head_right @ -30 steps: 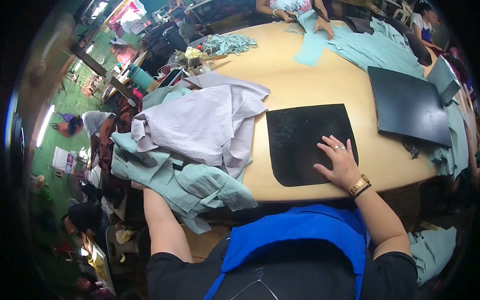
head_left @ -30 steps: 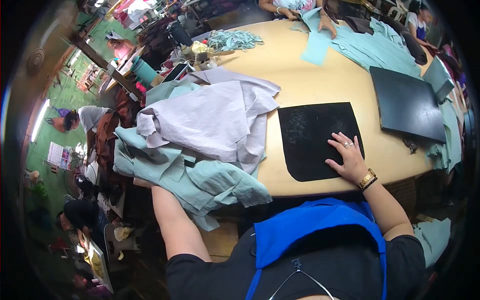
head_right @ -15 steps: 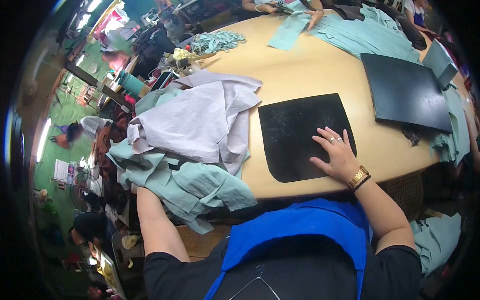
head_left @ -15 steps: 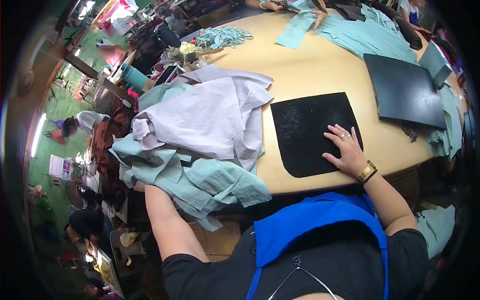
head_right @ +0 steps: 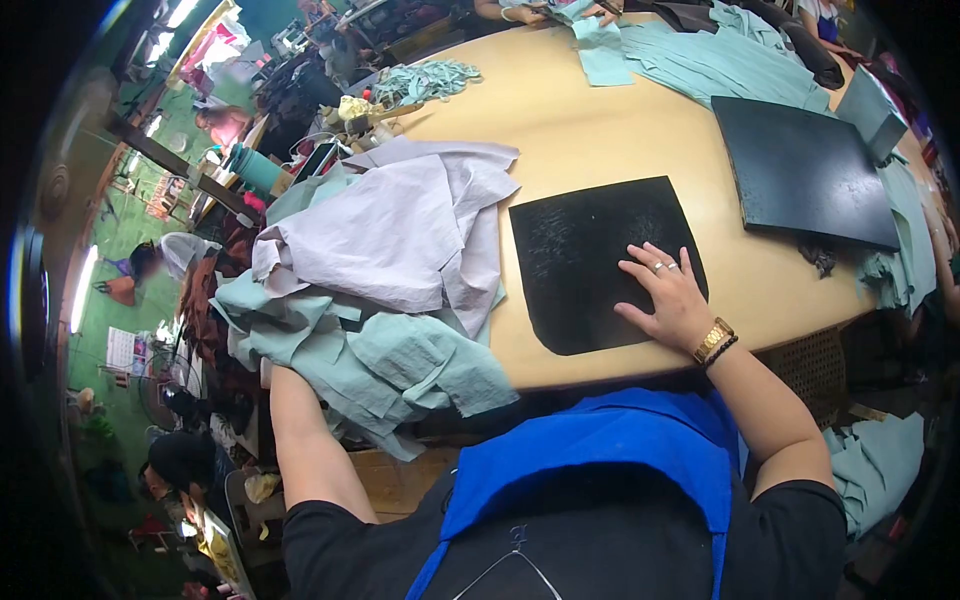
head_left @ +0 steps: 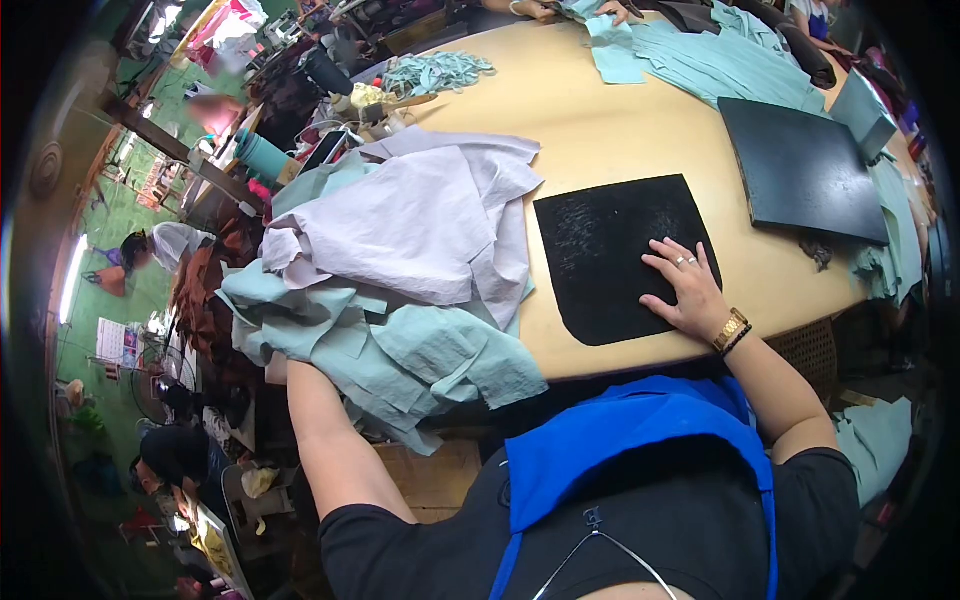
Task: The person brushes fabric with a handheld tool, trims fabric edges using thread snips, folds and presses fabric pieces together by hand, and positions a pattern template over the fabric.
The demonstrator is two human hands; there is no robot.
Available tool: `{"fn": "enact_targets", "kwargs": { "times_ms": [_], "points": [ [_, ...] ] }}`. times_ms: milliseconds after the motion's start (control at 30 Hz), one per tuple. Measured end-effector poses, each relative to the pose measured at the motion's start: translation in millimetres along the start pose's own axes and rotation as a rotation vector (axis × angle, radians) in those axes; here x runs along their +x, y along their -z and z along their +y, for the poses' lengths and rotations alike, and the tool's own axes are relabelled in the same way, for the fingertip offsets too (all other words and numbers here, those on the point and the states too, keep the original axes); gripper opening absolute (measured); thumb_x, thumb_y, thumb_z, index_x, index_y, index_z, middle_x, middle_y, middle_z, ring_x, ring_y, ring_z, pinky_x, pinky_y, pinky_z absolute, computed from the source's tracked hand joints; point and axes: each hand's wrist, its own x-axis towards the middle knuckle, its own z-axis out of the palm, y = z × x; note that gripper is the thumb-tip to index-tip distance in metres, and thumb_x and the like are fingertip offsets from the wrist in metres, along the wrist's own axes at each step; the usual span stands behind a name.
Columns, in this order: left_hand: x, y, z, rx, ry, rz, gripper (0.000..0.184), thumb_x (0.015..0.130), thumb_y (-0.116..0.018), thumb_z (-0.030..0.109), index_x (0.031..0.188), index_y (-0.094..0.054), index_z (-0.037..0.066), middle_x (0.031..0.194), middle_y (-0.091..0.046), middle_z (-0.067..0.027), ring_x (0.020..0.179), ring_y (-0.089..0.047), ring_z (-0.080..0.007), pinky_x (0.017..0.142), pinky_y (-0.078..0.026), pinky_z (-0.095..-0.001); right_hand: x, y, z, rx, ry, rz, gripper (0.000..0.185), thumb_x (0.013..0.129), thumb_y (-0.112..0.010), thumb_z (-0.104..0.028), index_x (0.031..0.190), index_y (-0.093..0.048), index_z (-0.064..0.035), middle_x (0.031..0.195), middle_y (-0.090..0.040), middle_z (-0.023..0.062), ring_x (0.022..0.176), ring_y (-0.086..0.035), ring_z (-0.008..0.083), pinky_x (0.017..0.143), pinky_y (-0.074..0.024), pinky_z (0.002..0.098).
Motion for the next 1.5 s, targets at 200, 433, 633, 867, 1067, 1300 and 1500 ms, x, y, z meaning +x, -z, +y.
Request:
{"fn": "enact_targets", "kwargs": {
  "times_ms": [200, 433, 633, 867, 1067, 1300, 1500],
  "points": [
    [0, -7, 7, -0.002, -0.012, -0.053, 0.053, 0.101, -0.038, 0.045, 0.128, -0.054, 0.002, 0.124, -0.061, -0.0197, 0.113, -0.058, -0.0360, 0.096, -0.046, -0.0451, -2, -3, -6, -0.003, 0.001, -0.008, 0.058, 0.087, -0.069, -0.043, 0.134, -0.055, -0.0130, 0.148, -0.046, 0.0097, 0.142, -0.037, 0.0298, 0.117, -0.0186, 0.0621],
    [-4, -3, 12, -0.032, 0.009, -0.193, 0.051, 0.101, -0.039, 0.044, 0.127, -0.055, 0.003, 0.123, -0.062, -0.0186, 0.112, -0.059, -0.0350, 0.095, -0.047, -0.0451, 26, -5, -35, 0.020, 0.084, -0.004, 0.065, 0.083, -0.072, -0.047, 0.136, -0.053, -0.0149, 0.150, -0.044, 0.0113, 0.142, -0.037, 0.0323, 0.112, -0.0224, 0.0669],
    [-21, -12, 17, 0.112, -0.043, -0.320, 0.050, 0.101, -0.040, 0.043, 0.126, -0.056, 0.004, 0.122, -0.062, -0.0177, 0.111, -0.060, -0.0342, 0.094, -0.048, -0.0451, 86, -29, -121, 0.058, 0.569, -0.013, 0.081, 0.080, -0.070, -0.061, 0.143, -0.044, -0.0189, 0.154, -0.036, 0.0124, 0.143, -0.034, 0.0313, 0.109, -0.0243, 0.0686],
    [-21, 24, 46, -0.035, -0.247, 0.062, 0.048, 0.100, -0.042, 0.043, 0.125, -0.057, 0.005, 0.121, -0.063, -0.0167, 0.109, -0.061, -0.0332, 0.093, -0.049, -0.0450, 117, -92, -177, 0.072, 0.799, -0.093, 0.095, 0.076, -0.059, -0.078, 0.148, -0.040, -0.0196, 0.156, -0.033, 0.0129, 0.146, -0.027, 0.0328, 0.111, -0.0189, 0.0719],
    [-29, 56, 76, -0.173, -0.506, 0.365, 0.046, 0.100, -0.043, 0.042, 0.124, -0.058, 0.006, 0.120, -0.064, -0.0157, 0.108, -0.062, -0.0324, 0.092, -0.050, -0.0450, 122, -103, -172, 0.014, 0.674, -0.284, 0.100, 0.074, -0.060, -0.079, 0.151, -0.035, -0.0195, 0.158, -0.029, 0.0143, 0.146, -0.029, 0.0330, 0.110, -0.0157, 0.0737],
    [-16, 64, 96, -0.040, -0.536, 0.334, 0.044, 0.100, -0.044, 0.041, 0.123, -0.059, 0.006, 0.119, -0.064, -0.0147, 0.107, -0.062, -0.0314, 0.091, -0.051, -0.0450, 135, -80, -264, 0.049, 0.988, -0.170, 0.110, 0.068, -0.074, -0.069, 0.156, -0.020, -0.0337, 0.163, -0.013, 0.0122, 0.149, -0.017, 0.0359, 0.107, -0.0195, 0.0768],
    [-5, 62, 49, 0.178, -0.354, 0.163, 0.042, 0.100, -0.045, 0.040, 0.122, -0.060, 0.007, 0.118, -0.065, -0.0138, 0.106, -0.063, -0.0306, 0.090, -0.051, -0.0449, 146, -97, -371, -0.011, 1.054, -0.261, 0.100, 0.071, -0.079, -0.056, 0.154, -0.026, -0.0367, 0.165, 0.000, 0.0094, 0.150, -0.012, 0.0375, 0.102, -0.0267, 0.0791]
  ]
}}
